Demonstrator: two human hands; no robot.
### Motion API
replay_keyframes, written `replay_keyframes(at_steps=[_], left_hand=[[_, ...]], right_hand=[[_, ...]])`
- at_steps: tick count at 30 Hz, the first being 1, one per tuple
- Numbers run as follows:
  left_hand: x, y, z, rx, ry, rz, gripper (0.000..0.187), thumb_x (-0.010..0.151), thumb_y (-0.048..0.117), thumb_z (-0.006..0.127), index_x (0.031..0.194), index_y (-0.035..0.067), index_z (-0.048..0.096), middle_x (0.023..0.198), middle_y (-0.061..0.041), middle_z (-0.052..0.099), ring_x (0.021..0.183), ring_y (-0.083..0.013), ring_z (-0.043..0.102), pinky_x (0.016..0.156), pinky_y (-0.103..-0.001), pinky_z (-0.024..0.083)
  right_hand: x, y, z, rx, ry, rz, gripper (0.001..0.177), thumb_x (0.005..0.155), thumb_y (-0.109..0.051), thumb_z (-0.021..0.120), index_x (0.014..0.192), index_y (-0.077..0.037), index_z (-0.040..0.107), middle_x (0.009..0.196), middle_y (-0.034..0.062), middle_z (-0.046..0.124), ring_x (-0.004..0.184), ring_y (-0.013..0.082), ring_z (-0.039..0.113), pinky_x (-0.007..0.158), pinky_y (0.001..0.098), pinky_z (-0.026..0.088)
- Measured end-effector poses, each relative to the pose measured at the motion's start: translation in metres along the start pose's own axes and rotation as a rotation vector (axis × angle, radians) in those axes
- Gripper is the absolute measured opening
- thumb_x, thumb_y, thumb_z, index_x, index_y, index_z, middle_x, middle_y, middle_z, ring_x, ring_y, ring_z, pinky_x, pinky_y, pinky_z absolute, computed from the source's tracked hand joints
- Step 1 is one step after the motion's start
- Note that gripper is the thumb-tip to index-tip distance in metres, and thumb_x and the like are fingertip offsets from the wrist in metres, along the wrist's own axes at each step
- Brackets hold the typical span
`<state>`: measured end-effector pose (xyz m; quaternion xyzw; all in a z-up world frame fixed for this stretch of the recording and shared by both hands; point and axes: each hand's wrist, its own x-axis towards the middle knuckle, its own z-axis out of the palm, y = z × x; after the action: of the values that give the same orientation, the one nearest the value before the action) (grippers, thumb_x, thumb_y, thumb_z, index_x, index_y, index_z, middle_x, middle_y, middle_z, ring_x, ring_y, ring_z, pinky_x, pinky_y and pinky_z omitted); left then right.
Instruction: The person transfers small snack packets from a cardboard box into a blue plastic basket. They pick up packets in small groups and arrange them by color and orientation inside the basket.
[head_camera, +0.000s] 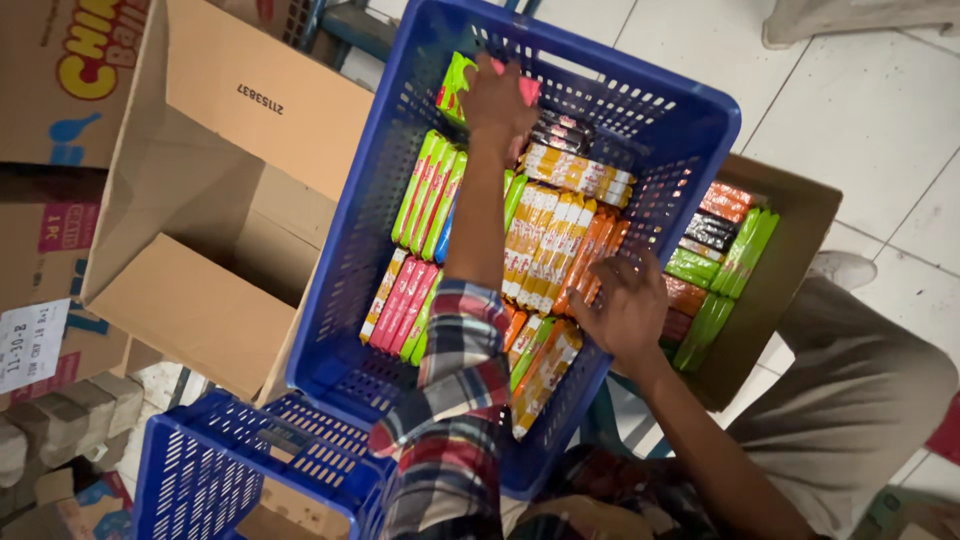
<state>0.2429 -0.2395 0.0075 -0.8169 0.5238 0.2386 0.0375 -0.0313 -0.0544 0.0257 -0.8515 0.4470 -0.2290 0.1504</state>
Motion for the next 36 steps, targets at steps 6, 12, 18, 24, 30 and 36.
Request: replay_keyframes(at_steps=[6, 12, 18, 24, 30, 36], left_hand=[[-0.01, -0.004, 0.023, -0.051, 0.193, -0.07, 0.075, 0.072, 0.05, 0.084, 0.135, 0.024, 0.054, 0.144, -0.02, 0.037, 0.131, -0.0422, 0.044, 0.108, -0.065, 0.04], [-0.009, -0.028, 0.009, -0.067, 0.124, -0.026, 0.075, 0.079, 0.062, 0.075, 0.139, 0.023, 0.051, 0.144, -0.02, 0.036, 0.132, -0.0424, 0.04, 0.097, -0.055, 0.049], [0.003, 0.007, 0.002, 0.069, -0.012, 0.061, 0.073, 0.079, 0.053, 0.082, 0.14, 0.024, 0.056, 0.151, -0.023, 0.034, 0.139, -0.0463, 0.036, 0.112, -0.066, 0.037], [0.001, 0.014, 0.015, 0.128, 0.096, -0.127, 0.083, 0.079, 0.065, 0.07, 0.146, 0.022, 0.046, 0.152, -0.02, 0.035, 0.134, -0.0395, 0.042, 0.097, -0.052, 0.049], [-0.005, 0.0, 0.016, 0.062, 0.138, -0.081, 0.074, 0.078, 0.06, 0.073, 0.139, 0.023, 0.053, 0.142, -0.015, 0.043, 0.129, -0.0335, 0.045, 0.098, -0.053, 0.05], [-0.026, -0.025, 0.043, -0.001, 0.465, 0.092, 0.057, 0.072, 0.057, 0.073, 0.113, 0.018, 0.064, 0.117, -0.016, 0.053, 0.109, -0.0379, 0.053, 0.081, -0.051, 0.047]], right_hand=[[-0.005, 0.007, 0.006, -0.028, -0.021, 0.059, 0.045, 0.088, -0.049, 0.066, 0.102, -0.009, 0.081, 0.1, 0.006, 0.077, 0.115, 0.0417, 0.061, 0.087, 0.0525, 0.055], [-0.004, 0.004, 0.004, -0.007, -0.025, -0.007, 0.045, 0.095, -0.045, 0.058, 0.098, -0.006, 0.08, 0.097, 0.0116, 0.078, 0.089, 0.0303, 0.07, 0.11, 0.0507, 0.044], [-0.003, 0.005, 0.006, -0.031, -0.022, -0.005, 0.046, 0.094, -0.047, 0.058, 0.097, -0.006, 0.08, 0.097, 0.0113, 0.078, 0.095, 0.0312, 0.069, 0.112, 0.048, 0.044], [-0.001, 0.006, 0.004, -0.062, -0.003, -0.006, 0.034, 0.087, -0.041, 0.067, 0.098, -0.011, 0.078, 0.097, 0.0076, 0.077, 0.116, 0.0399, 0.062, 0.098, 0.0479, 0.052], [0.004, 0.0, -0.001, -0.006, 0.01, -0.01, 0.046, 0.096, -0.045, 0.055, 0.095, -0.006, 0.08, 0.096, 0.0101, 0.078, 0.089, 0.0281, 0.071, 0.108, 0.0493, 0.046], [-0.009, 0.01, 0.019, 0.003, 0.019, -0.014, 0.045, 0.096, -0.044, 0.056, 0.093, -0.007, 0.081, 0.093, 0.0103, 0.078, 0.082, 0.0279, 0.07, 0.104, 0.0487, 0.049]])
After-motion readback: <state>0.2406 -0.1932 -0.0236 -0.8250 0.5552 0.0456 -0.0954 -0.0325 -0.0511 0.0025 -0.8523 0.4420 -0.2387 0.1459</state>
